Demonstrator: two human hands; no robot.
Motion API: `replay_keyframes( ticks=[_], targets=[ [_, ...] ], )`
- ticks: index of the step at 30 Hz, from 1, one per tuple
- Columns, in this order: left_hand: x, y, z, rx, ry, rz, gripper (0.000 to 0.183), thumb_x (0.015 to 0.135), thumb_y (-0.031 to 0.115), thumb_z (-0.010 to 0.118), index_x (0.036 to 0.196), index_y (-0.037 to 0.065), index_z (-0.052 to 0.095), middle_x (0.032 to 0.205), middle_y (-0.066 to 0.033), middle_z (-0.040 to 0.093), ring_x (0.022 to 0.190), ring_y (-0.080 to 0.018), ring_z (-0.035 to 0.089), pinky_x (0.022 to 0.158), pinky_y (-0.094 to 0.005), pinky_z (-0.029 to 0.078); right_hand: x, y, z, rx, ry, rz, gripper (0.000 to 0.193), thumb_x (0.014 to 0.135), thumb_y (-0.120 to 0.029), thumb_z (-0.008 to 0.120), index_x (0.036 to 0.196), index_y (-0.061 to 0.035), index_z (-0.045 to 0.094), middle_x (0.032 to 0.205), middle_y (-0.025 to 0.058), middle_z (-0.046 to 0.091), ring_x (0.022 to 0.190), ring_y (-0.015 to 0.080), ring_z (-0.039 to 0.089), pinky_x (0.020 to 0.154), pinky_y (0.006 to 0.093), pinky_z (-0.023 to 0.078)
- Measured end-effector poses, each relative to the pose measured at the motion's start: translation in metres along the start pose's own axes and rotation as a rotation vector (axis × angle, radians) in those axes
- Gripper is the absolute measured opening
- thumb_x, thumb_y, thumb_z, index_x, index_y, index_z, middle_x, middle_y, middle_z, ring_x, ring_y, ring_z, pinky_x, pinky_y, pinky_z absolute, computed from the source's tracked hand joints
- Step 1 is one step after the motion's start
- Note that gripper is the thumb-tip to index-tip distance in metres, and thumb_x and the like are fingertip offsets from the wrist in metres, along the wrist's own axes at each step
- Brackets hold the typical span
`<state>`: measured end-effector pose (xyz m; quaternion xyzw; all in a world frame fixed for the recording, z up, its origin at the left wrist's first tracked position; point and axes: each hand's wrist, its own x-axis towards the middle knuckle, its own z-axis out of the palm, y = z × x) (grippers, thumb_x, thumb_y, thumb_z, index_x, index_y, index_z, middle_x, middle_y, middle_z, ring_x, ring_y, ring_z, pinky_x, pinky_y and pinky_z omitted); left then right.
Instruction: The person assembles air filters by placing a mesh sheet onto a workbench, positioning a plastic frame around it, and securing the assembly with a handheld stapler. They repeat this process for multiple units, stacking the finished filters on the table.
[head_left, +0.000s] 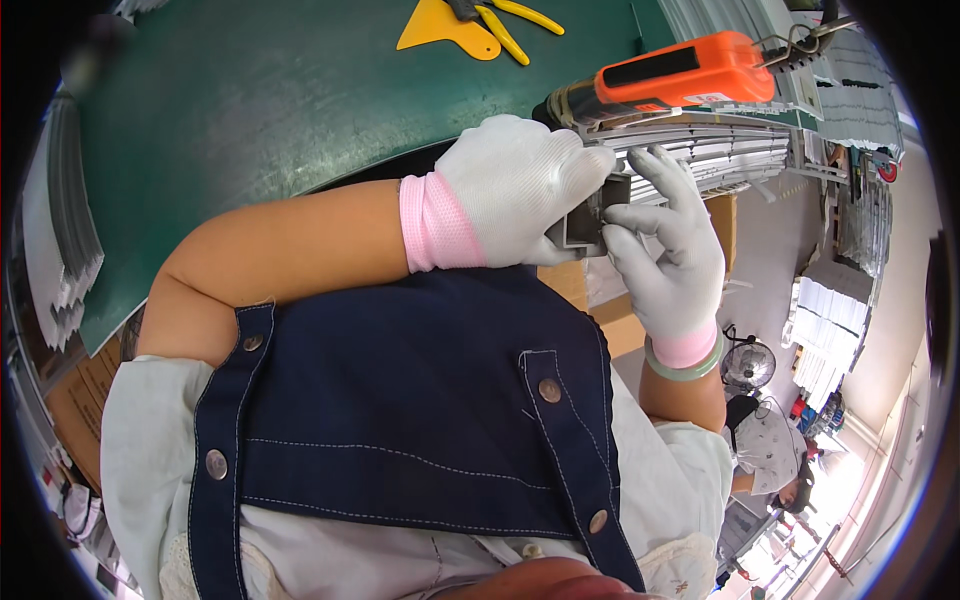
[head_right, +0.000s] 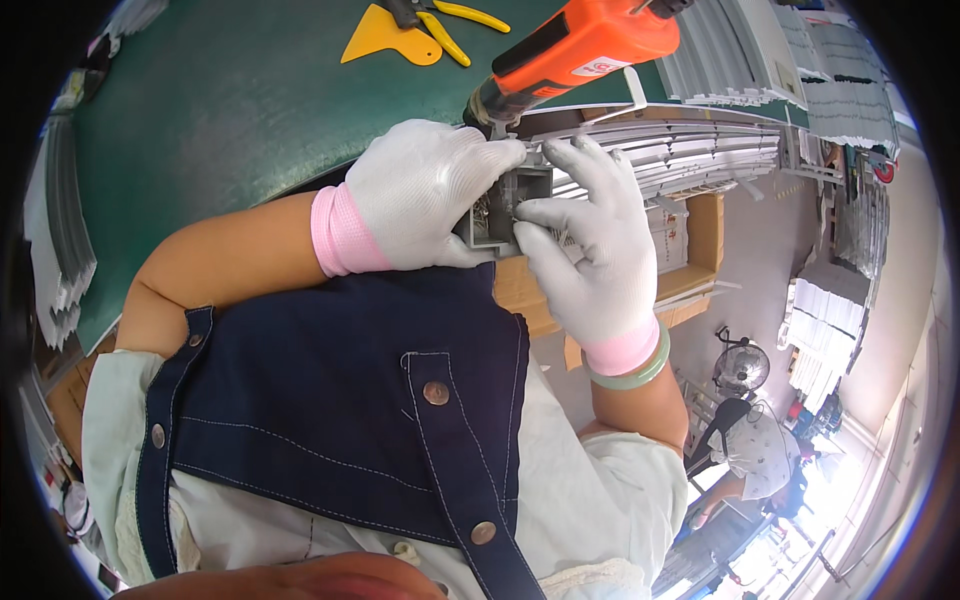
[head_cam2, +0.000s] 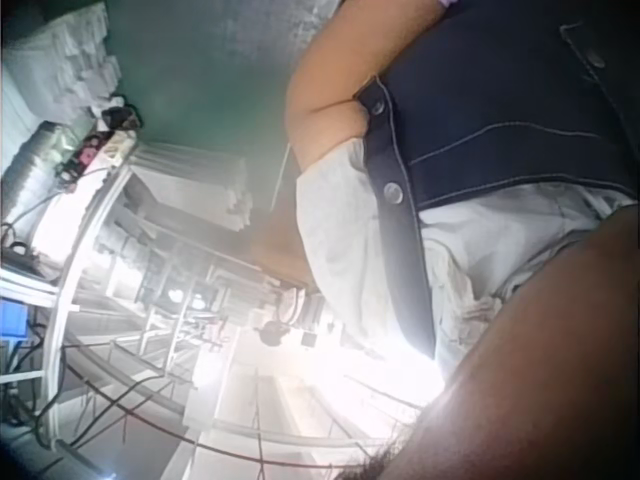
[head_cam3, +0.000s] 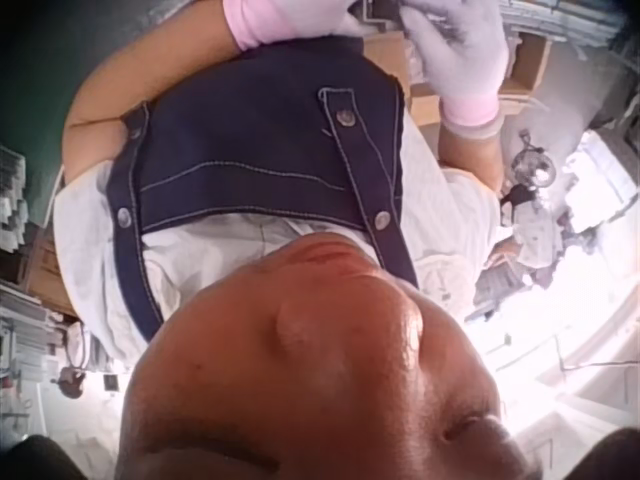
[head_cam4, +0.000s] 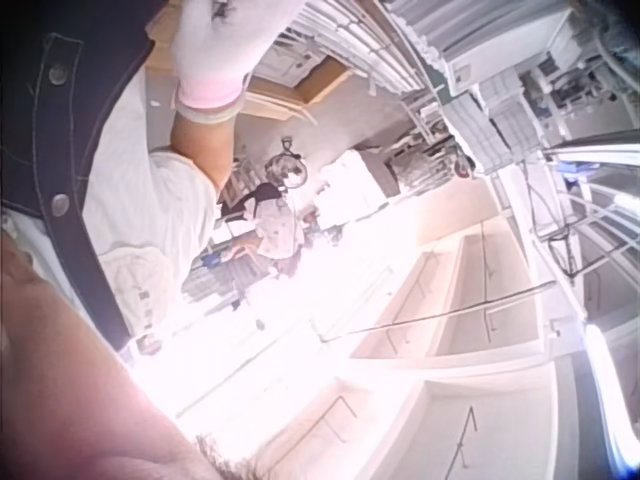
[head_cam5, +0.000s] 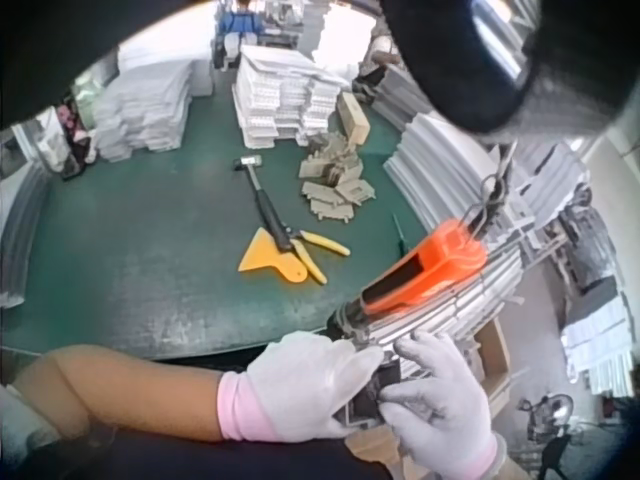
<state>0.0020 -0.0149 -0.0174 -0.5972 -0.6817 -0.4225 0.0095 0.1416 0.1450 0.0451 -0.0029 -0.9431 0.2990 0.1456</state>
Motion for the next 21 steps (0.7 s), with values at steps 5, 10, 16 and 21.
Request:
replay_keyframes(
  ticks=[5,10,16,21],
  targets=[
    [0.001,0.0,-0.002,-0.005,-0.021,-0.006,0.074,0.067,0.032,0.087,0.126,0.006,0.052,0.08,-0.0128,0.061,0.072,-0.0358,0.063,0.064,-0.0455,0.051,0.007,-0.006,-0.008,-0.25,-0.061,-0.12,0.018,0.071,-0.003,0.074,0.089,-0.0063,0.071,0.127,0.0176,0.063,0.127,0.0428,0.052,0.108,0.0607,0.033],
    [0.002,0.002,-0.004,-0.007,-0.051,-0.047,0.07,0.068,0.03,0.087,0.123,0.005,0.053,0.08,-0.013,0.062,0.073,-0.0356,0.064,0.064,-0.0448,0.052,0.009,-0.011,-0.009,-0.41,-0.032,-0.256,0.021,0.068,-0.003,0.073,0.089,-0.0074,0.07,0.126,0.0164,0.063,0.123,0.0429,0.053,0.102,0.0626,0.034],
    [0.002,0.001,-0.003,-0.015,-0.003,0.003,0.069,0.066,0.029,0.087,0.121,0.004,0.054,0.083,-0.0141,0.064,0.075,-0.0355,0.065,0.066,-0.0446,0.053,0.002,-0.021,-0.012,-0.468,-0.151,-0.332,0.036,0.067,-0.006,0.069,0.103,-0.0057,0.068,0.127,0.0171,0.059,0.12,0.0436,0.053,0.099,0.0662,0.033],
    [0.0,0.001,-0.002,0.004,-0.011,-0.015,0.072,0.065,0.03,0.088,0.122,0.003,0.052,0.083,-0.0146,0.063,0.075,-0.0362,0.065,0.066,-0.0452,0.053,-0.016,-0.014,-0.006,-0.48,-0.099,-0.264,0.041,0.068,-0.003,0.066,0.108,-0.0048,0.068,0.129,0.0203,0.058,0.121,0.0451,0.051,0.102,0.0665,0.031]
  ],
)
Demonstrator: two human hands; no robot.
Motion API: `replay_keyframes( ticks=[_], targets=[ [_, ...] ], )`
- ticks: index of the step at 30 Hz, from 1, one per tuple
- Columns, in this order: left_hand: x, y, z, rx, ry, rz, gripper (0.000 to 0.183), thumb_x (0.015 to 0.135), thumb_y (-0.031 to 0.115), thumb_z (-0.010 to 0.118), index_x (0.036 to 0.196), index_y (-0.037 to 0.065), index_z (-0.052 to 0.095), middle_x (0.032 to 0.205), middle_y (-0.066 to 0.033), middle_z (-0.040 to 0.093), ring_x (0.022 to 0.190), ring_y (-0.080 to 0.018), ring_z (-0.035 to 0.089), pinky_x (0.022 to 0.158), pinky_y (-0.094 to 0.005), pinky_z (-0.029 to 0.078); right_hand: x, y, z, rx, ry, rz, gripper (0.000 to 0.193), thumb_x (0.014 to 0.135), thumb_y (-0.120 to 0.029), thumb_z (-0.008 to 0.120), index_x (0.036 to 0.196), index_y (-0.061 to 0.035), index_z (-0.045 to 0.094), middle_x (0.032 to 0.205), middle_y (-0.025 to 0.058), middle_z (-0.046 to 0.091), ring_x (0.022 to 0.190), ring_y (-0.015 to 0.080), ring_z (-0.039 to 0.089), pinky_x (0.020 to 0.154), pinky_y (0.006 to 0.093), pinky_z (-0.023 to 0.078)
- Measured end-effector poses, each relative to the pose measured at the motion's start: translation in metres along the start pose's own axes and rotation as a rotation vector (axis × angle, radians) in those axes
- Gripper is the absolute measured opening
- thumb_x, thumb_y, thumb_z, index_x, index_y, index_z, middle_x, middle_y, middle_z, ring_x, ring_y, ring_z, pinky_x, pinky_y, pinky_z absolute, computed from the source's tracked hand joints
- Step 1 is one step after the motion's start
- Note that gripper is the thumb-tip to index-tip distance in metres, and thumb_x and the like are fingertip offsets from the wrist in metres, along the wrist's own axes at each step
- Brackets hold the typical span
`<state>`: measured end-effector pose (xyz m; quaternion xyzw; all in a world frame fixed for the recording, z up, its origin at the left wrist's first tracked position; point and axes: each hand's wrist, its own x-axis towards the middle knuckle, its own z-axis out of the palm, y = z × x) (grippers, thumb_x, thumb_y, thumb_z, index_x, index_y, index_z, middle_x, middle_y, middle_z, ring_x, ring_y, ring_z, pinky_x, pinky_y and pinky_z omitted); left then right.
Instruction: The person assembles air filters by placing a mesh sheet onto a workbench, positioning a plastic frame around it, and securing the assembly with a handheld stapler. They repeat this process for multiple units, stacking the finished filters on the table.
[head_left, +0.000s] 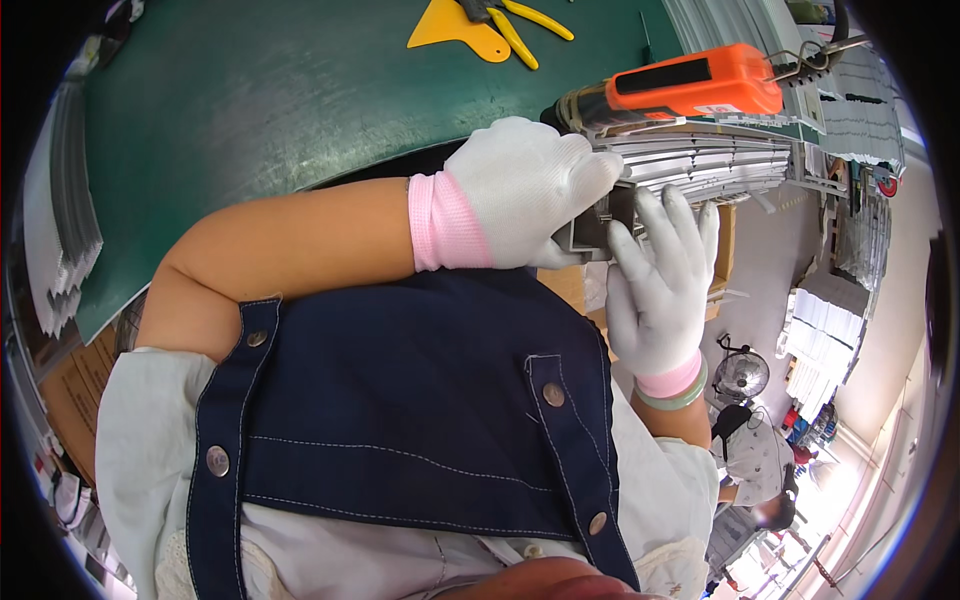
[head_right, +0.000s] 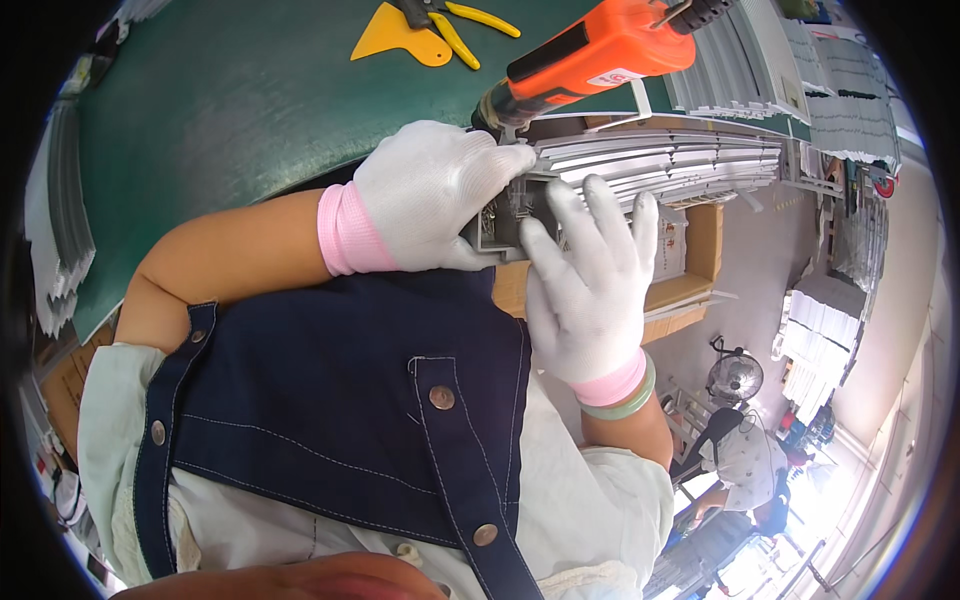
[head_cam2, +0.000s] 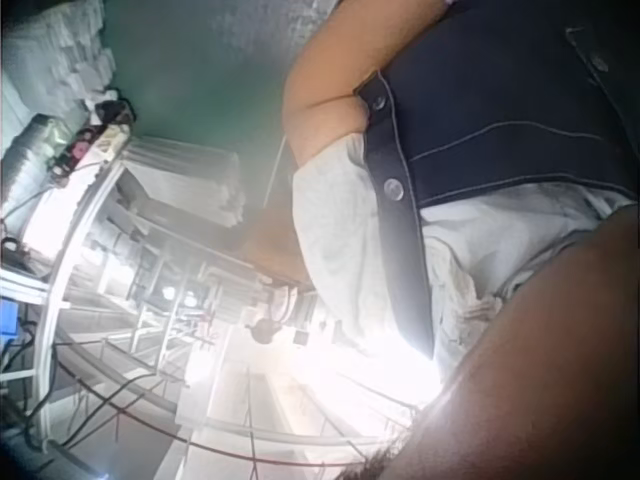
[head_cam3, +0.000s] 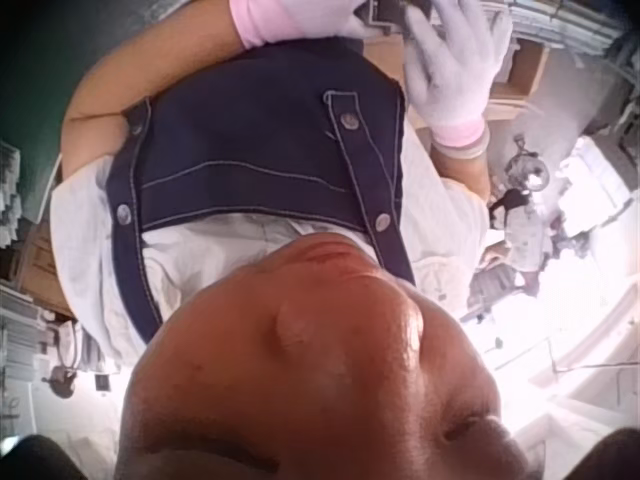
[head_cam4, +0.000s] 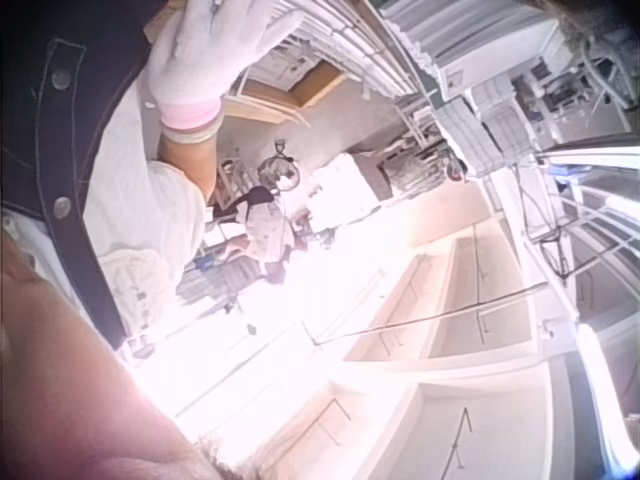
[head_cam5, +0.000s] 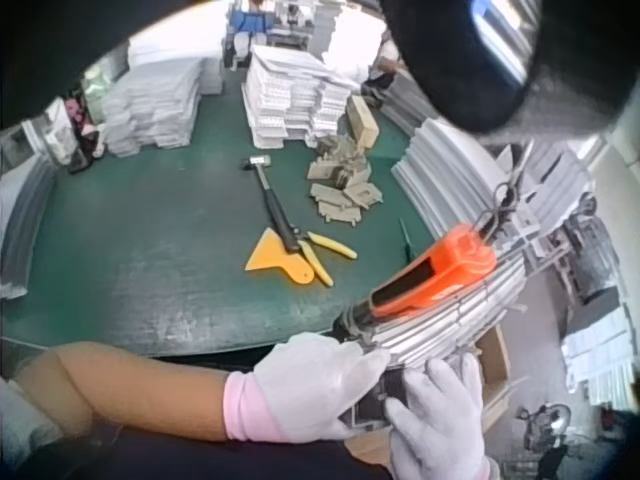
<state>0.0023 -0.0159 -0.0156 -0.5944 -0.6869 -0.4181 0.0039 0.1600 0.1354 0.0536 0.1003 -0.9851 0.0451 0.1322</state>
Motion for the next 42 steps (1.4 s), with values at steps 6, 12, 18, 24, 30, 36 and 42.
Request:
replay_keyframes(
  ticks=[6,12,18,24,30,36,42],
  targets=[
    [0.0,0.002,-0.001,0.019,-0.004,-0.008,0.072,0.066,0.032,0.088,0.124,0.005,0.053,0.083,-0.0133,0.062,0.074,-0.0361,0.064,0.064,-0.0453,0.051,-0.004,0.005,0.006,0.174,0.106,0.181,0.026,0.078,-0.006,0.069,0.104,-0.0054,0.072,0.131,0.0225,0.058,0.125,0.0456,0.051,0.109,0.0595,0.032],
    [0.001,0.005,-0.003,0.022,-0.009,-0.024,0.072,0.067,0.032,0.088,0.125,0.007,0.053,0.082,-0.0121,0.062,0.074,-0.036,0.063,0.065,-0.0454,0.051,0.016,0.003,0.015,0.381,0.079,0.41,0.011,0.079,-0.008,0.071,0.087,-0.0019,0.069,0.13,0.0263,0.059,0.126,0.0458,0.052,0.108,0.0508,0.038],
    [-0.001,0.004,-0.004,0.002,-0.007,-0.026,0.072,0.066,0.031,0.087,0.125,0.007,0.053,0.084,-0.0126,0.063,0.075,-0.0359,0.064,0.066,-0.0457,0.052,0.019,0.001,0.005,0.405,0.033,0.362,0.009,0.075,-0.006,0.071,0.081,-0.0016,0.065,0.129,0.0253,0.06,0.125,0.0461,0.052,0.107,0.0507,0.039],
    [0.001,0.005,-0.004,0.013,-0.004,-0.032,0.073,0.066,0.03,0.087,0.125,0.007,0.052,0.084,-0.0132,0.063,0.075,-0.0365,0.064,0.066,-0.0461,0.052,0.013,0.0,0.003,0.332,0.088,0.312,0.01,0.074,-0.007,0.073,0.083,-0.0042,0.069,0.128,0.0216,0.061,0.126,0.0453,0.052,0.111,0.0553,0.034],
    [0.003,0.005,-0.006,-0.006,-0.015,-0.046,0.074,0.066,0.03,0.087,0.126,0.007,0.052,0.084,-0.0134,0.063,0.075,-0.0367,0.065,0.065,-0.0459,0.052,0.011,-0.003,-0.003,0.154,0.048,0.195,0.021,0.072,-0.009,0.075,0.093,-0.0061,0.072,0.128,0.0199,0.061,0.126,0.044,0.053,0.111,0.0606,0.031],
    [0.002,0.004,-0.007,0.003,-0.006,-0.03,0.072,0.065,0.029,0.087,0.125,0.006,0.053,0.085,-0.0137,0.063,0.077,-0.0368,0.065,0.066,-0.0464,0.053,0.001,0.004,-0.009,0.269,0.022,0.16,0.036,0.073,-0.009,0.076,0.108,-0.0065,0.07,0.129,0.0212,0.06,0.125,0.044,0.052,0.11,0.0588,0.032],
    [0.003,0.004,-0.008,-0.02,-0.026,-0.043,0.072,0.065,0.028,0.087,0.124,0.005,0.053,0.086,-0.014,0.064,0.077,-0.037,0.066,0.066,-0.0463,0.053,0.009,0.004,0.0,0.24,-0.003,0.129,0.04,0.074,-0.006,0.075,0.113,-0.0068,0.068,0.133,0.023,0.057,0.126,0.0439,0.051,0.111,0.0573,0.032]
  ],
)
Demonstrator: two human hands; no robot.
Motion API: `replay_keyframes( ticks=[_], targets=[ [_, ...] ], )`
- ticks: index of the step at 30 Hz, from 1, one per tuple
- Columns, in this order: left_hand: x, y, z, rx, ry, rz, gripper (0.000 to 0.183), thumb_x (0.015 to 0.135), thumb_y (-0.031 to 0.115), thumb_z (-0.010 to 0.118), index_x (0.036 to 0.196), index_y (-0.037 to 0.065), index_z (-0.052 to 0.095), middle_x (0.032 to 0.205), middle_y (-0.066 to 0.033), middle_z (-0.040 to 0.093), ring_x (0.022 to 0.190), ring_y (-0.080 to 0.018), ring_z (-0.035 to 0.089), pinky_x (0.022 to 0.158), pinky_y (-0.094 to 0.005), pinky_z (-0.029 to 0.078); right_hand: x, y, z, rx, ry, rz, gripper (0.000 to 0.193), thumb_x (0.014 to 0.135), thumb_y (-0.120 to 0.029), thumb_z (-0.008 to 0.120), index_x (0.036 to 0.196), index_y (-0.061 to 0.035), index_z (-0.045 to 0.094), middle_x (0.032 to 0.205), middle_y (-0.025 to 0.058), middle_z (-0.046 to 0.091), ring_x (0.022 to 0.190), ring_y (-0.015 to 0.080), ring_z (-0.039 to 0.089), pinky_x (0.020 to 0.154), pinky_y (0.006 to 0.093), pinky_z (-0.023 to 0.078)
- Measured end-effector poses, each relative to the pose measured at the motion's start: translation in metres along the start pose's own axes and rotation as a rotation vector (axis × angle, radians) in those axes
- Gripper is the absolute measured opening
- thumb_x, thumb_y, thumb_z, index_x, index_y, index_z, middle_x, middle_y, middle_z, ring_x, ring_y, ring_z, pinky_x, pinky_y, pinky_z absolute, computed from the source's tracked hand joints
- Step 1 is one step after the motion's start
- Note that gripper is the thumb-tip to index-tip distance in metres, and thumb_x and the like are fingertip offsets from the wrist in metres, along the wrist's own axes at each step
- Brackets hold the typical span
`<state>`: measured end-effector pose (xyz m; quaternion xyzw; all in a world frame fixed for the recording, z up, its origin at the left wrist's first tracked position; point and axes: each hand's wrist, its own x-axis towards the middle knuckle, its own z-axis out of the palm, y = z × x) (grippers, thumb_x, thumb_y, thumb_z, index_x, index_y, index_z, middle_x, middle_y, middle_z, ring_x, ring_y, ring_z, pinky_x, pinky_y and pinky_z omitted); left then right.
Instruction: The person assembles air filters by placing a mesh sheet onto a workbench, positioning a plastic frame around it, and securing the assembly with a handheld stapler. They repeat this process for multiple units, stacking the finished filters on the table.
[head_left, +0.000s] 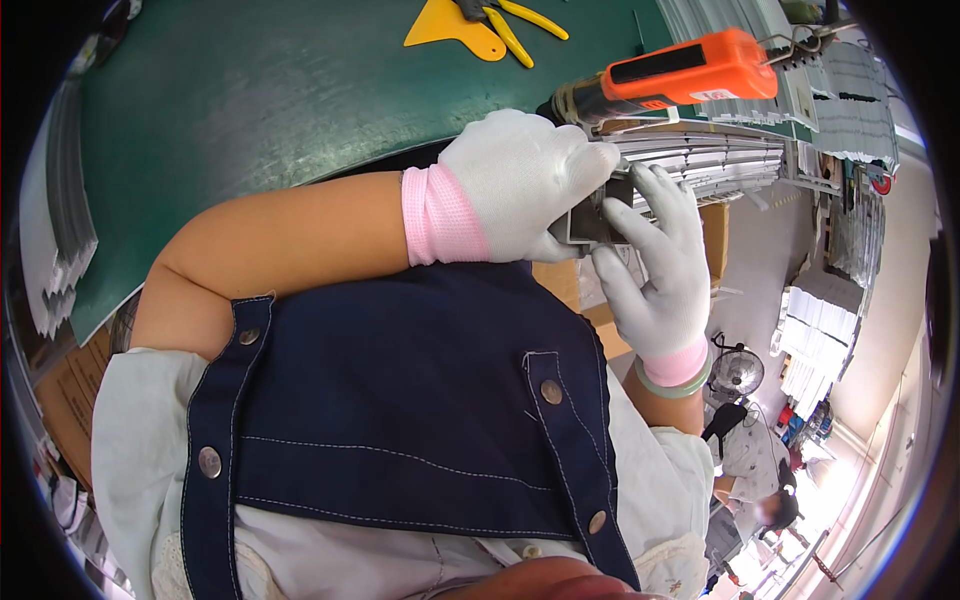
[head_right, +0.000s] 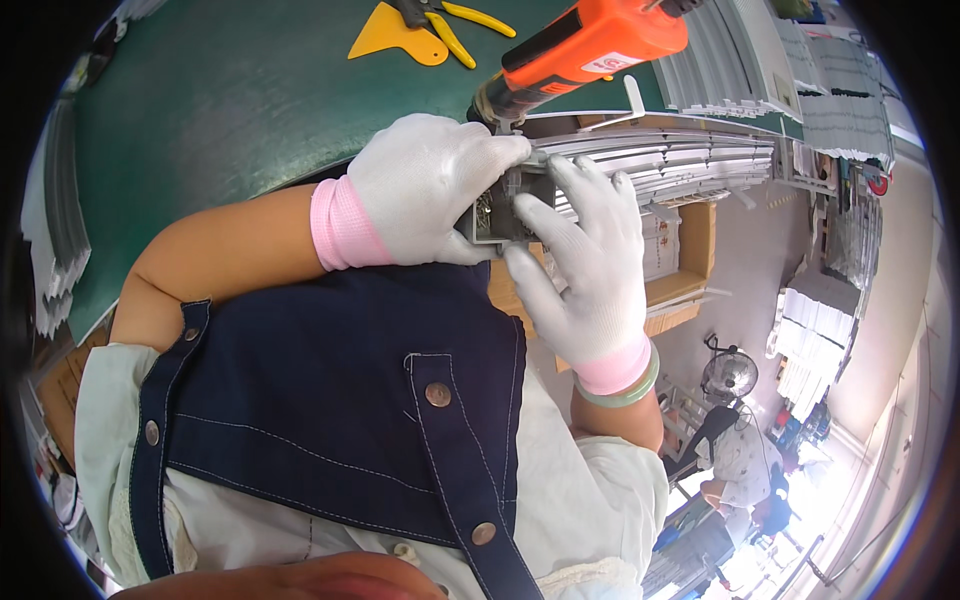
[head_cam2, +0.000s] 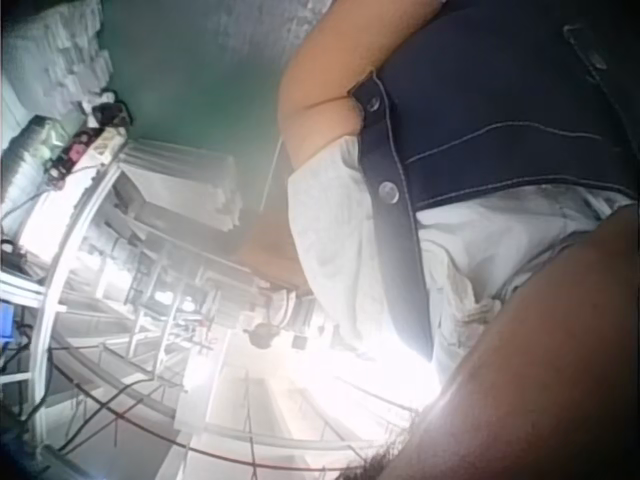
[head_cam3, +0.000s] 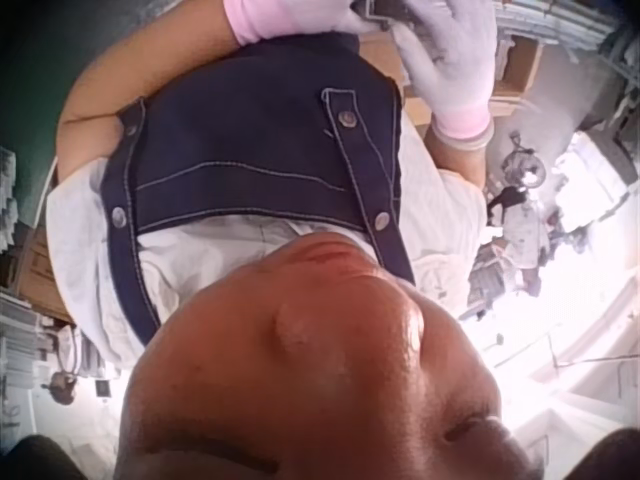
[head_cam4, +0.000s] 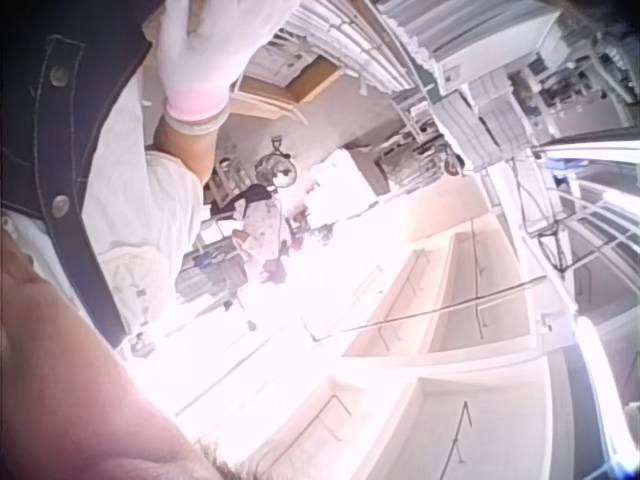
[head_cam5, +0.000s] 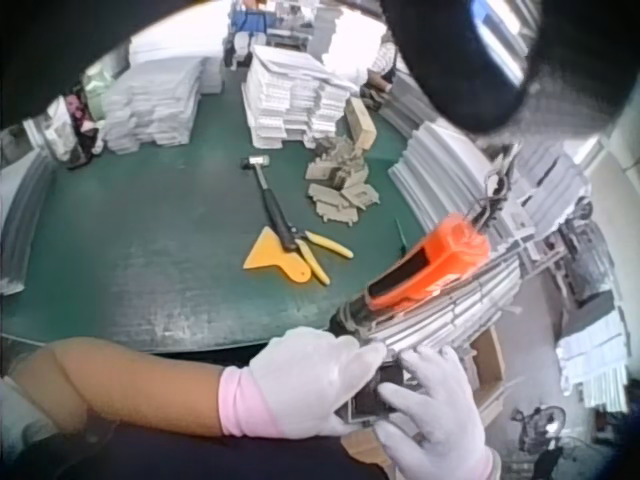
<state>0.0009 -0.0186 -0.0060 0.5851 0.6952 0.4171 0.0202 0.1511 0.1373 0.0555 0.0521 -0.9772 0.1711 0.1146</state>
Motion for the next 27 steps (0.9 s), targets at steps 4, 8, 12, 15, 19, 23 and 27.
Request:
replay_keyframes(
  ticks=[4,8,12,15,19,23,27],
  targets=[
    [-0.001,-0.001,0.0,0.005,0.031,0.022,0.072,0.064,0.027,0.087,0.123,0.005,0.053,0.087,-0.0142,0.065,0.077,-0.0369,0.066,0.066,-0.0457,0.054,-0.004,0.005,-0.001,0.148,0.01,0.006,0.039,0.075,-0.004,0.072,0.114,-0.0063,0.068,0.133,0.0238,0.057,0.126,0.0449,0.051,0.111,0.0568,0.032],
    [-0.001,-0.001,0.0,0.004,0.017,0.0,0.072,0.064,0.027,0.087,0.123,0.005,0.054,0.086,-0.0143,0.065,0.078,-0.0368,0.066,0.067,-0.0456,0.054,-0.001,0.004,0.004,0.201,0.072,0.067,0.035,0.075,-0.003,0.071,0.111,-0.0042,0.067,0.133,0.0248,0.057,0.127,0.0458,0.05,0.111,0.0562,0.032],
    [-0.001,-0.001,-0.001,-0.004,0.007,0.0,0.072,0.064,0.027,0.087,0.124,0.005,0.054,0.086,-0.0142,0.065,0.077,-0.0368,0.066,0.067,-0.0457,0.054,0.003,0.008,0.002,0.089,0.001,-0.03,0.031,0.076,-0.001,0.07,0.107,-0.0026,0.066,0.134,0.0259,0.055,0.129,0.0457,0.049,0.111,0.0531,0.035],
    [-0.001,-0.001,0.0,-0.006,0.015,0.015,0.072,0.064,0.028,0.087,0.124,0.005,0.053,0.085,-0.014,0.065,0.077,-0.037,0.066,0.067,-0.0458,0.054,0.003,0.006,0.0,0.111,-0.009,0.012,0.029,0.076,-0.002,0.069,0.105,-0.0027,0.066,0.137,0.0271,0.053,0.131,0.0466,0.048,0.111,0.0535,0.034],
    [-0.003,-0.002,0.003,-0.001,0.04,0.024,0.073,0.064,0.028,0.087,0.124,0.006,0.053,0.085,-0.0139,0.065,0.076,-0.0373,0.066,0.067,-0.0456,0.054,0.001,0.008,0.004,0.312,-0.004,0.087,0.027,0.076,-0.002,0.07,0.103,-0.0027,0.065,0.139,0.0281,0.051,0.132,0.0481,0.046,0.113,0.0573,0.03],
    [-0.002,-0.002,0.001,-0.008,0.043,0.03,0.074,0.064,0.029,0.087,0.125,0.006,0.052,0.086,-0.014,0.065,0.076,-0.0371,0.066,0.066,-0.0454,0.053,0.003,0.006,0.004,0.179,0.017,0.057,0.027,0.074,-0.002,0.071,0.101,-0.0031,0.065,0.139,0.028,0.051,0.133,0.0478,0.046,0.113,0.0575,0.029],
    [-0.001,-0.001,0.001,-0.001,0.023,0.03,0.074,0.064,0.029,0.087,0.125,0.006,0.052,0.086,-0.0141,0.064,0.076,-0.0371,0.066,0.066,-0.0455,0.053,0.006,0.003,-0.003,-0.008,-0.013,-0.032,0.03,0.074,-0.003,0.073,0.102,-0.0045,0.066,0.138,0.0267,0.052,0.133,0.0472,0.046,0.114,0.0574,0.029]
  ],
)
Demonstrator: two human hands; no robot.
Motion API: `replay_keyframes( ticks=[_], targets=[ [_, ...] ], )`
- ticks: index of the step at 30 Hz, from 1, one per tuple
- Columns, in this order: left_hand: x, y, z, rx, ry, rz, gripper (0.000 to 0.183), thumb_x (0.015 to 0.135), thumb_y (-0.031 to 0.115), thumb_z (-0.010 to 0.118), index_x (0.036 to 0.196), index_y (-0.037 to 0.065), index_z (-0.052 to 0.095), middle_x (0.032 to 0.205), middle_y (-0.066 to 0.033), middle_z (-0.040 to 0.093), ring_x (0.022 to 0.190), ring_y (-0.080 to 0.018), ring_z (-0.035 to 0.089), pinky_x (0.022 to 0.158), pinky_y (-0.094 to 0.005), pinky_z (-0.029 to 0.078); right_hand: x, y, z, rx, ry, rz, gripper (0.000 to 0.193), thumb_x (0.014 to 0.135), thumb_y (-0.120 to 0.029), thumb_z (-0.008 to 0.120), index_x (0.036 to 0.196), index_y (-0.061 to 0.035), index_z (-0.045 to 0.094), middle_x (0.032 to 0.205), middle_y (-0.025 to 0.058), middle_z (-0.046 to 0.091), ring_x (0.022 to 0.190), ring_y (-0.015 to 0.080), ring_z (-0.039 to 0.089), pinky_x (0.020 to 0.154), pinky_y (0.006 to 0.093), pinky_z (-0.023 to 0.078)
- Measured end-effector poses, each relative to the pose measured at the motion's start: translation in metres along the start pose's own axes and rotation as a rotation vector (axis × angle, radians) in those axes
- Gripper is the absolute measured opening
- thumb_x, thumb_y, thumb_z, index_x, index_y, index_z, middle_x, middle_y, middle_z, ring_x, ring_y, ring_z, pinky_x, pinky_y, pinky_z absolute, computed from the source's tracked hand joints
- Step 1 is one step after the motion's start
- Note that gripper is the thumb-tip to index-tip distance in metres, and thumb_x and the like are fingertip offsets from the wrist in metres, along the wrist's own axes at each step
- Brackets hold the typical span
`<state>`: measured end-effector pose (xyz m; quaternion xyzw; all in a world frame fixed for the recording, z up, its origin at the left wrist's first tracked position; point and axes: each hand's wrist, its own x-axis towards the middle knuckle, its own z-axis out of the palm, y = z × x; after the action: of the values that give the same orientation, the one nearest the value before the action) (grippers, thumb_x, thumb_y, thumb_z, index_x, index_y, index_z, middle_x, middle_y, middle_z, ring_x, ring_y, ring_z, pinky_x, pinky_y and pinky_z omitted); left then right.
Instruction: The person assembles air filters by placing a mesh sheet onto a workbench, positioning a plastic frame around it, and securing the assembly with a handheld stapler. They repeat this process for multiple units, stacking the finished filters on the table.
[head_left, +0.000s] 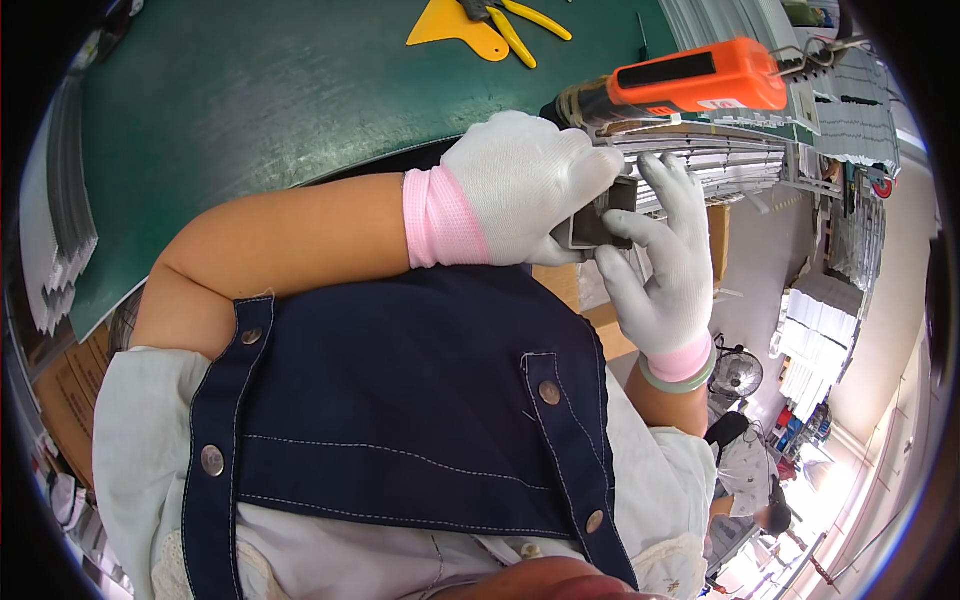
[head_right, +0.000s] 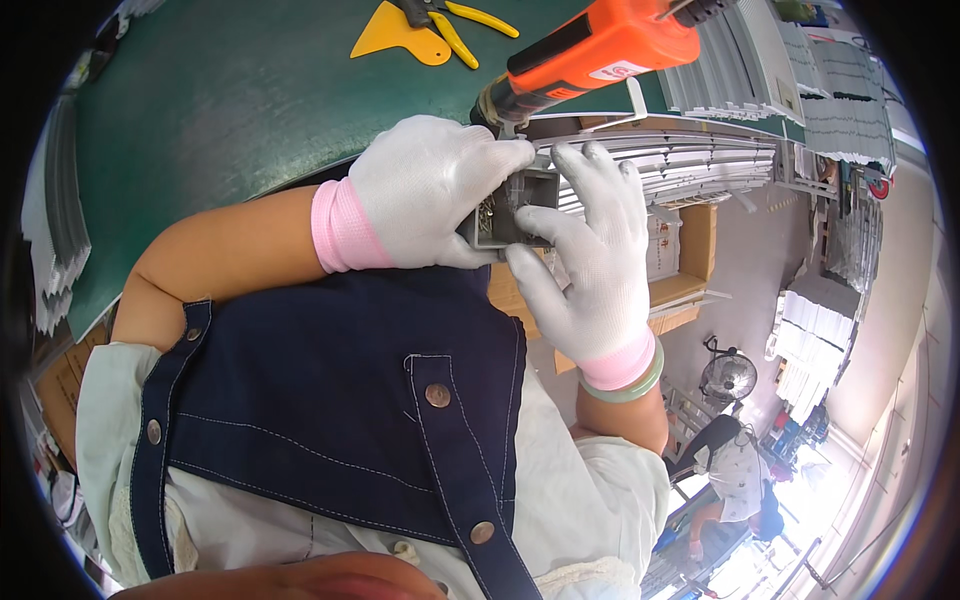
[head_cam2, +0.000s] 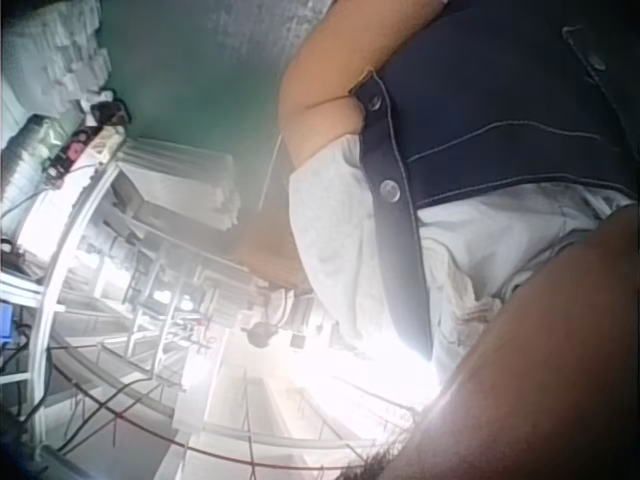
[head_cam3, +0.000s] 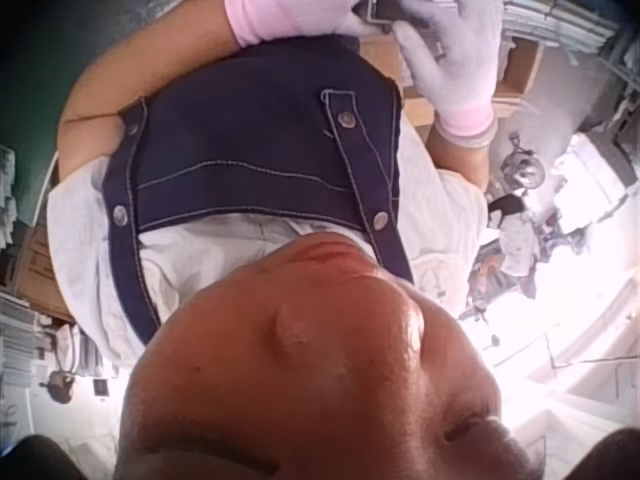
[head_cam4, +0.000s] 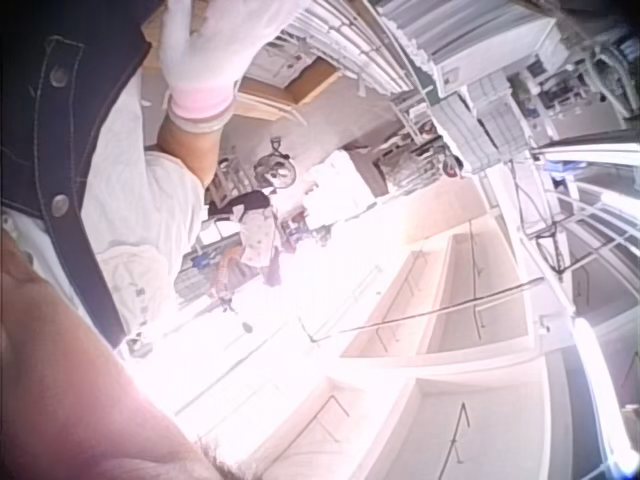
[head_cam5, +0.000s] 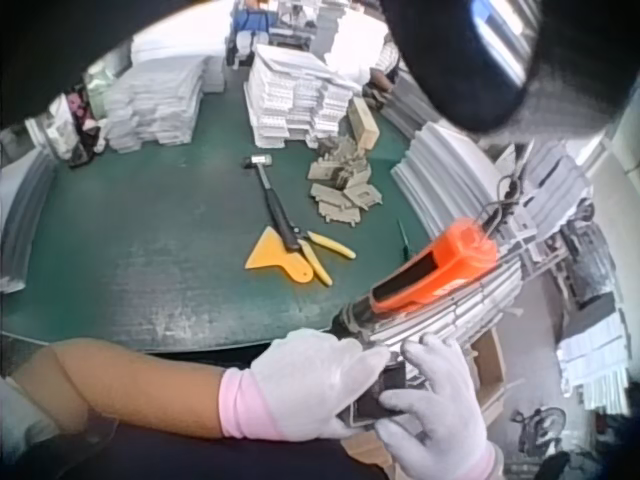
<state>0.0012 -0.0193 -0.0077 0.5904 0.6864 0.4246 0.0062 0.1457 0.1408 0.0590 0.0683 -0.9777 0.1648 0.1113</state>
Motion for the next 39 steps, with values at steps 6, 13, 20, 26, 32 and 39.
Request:
replay_keyframes(
  ticks=[6,13,20,26,32,39],
  targets=[
    [0.0,-0.002,0.001,-0.01,0.021,0.017,0.073,0.066,0.032,0.087,0.124,0.004,0.053,0.085,-0.0147,0.064,0.075,-0.037,0.065,0.065,-0.0454,0.053,-0.005,0.004,0.003,0.162,0.003,0.045,0.034,0.075,-0.003,0.072,0.109,-0.0038,0.067,0.139,0.0252,0.053,0.135,0.0464,0.045,0.115,0.0546,0.03],
    [0.001,-0.001,0.003,0.034,-0.016,-0.016,0.072,0.07,0.039,0.086,0.123,0.004,0.053,0.084,-0.0145,0.063,0.074,-0.0371,0.065,0.065,-0.0457,0.053,0.0,0.012,-0.009,0.119,0.081,0.149,0.02,0.077,-0.006,0.071,0.098,-0.0071,0.073,0.139,0.0253,0.054,0.135,0.0451,0.046,0.112,0.0499,0.035],
    [0.0,0.005,0.005,0.058,-0.026,0.023,0.071,0.066,0.033,0.086,0.123,0.005,0.055,0.083,-0.0134,0.064,0.075,-0.0357,0.066,0.066,-0.0454,0.053,0.044,0.024,-0.015,-0.242,-0.299,-0.134,0.02,0.066,-0.019,0.072,0.083,-0.0092,0.077,0.128,0.0181,0.061,0.126,0.0395,0.047,0.103,0.0497,0.036],
    [-0.003,0.001,0.006,0.068,-0.113,-0.009,0.069,0.066,0.032,0.086,0.121,0.005,0.055,0.082,-0.0131,0.063,0.074,-0.0355,0.065,0.066,-0.046,0.052,0.043,0.037,0.009,-0.039,-0.329,-0.173,0.012,0.064,-0.012,0.07,0.074,-0.0052,0.071,0.12,0.0157,0.063,0.12,0.035,0.052,0.098,0.048,0.039],
    [-0.003,-0.002,0.005,0.031,0.008,0.008,0.068,0.067,0.036,0.087,0.119,0.004,0.055,0.083,-0.0134,0.064,0.075,-0.0359,0.066,0.066,-0.0455,0.053,0.022,0.024,0.002,0.083,-0.062,-0.029,0.012,0.071,-0.001,0.069,0.082,-0.0042,0.066,0.13,0.0189,0.061,0.127,0.0427,0.05,0.108,0.0535,0.036],
    [0.001,-0.002,0.006,0.04,-0.037,-0.004,0.068,0.068,0.034,0.086,0.12,0.004,0.055,0.082,-0.0133,0.064,0.075,-0.0357,0.066,0.065,-0.0451,0.053,0.01,0.01,-0.003,0.023,-0.034,0.012,0.016,0.074,0.0,0.071,0.089,-0.0057,0.069,0.135,0.0179,0.059,0.133,0.0434,0.048,0.114,0.0598,0.029]
  ],
)
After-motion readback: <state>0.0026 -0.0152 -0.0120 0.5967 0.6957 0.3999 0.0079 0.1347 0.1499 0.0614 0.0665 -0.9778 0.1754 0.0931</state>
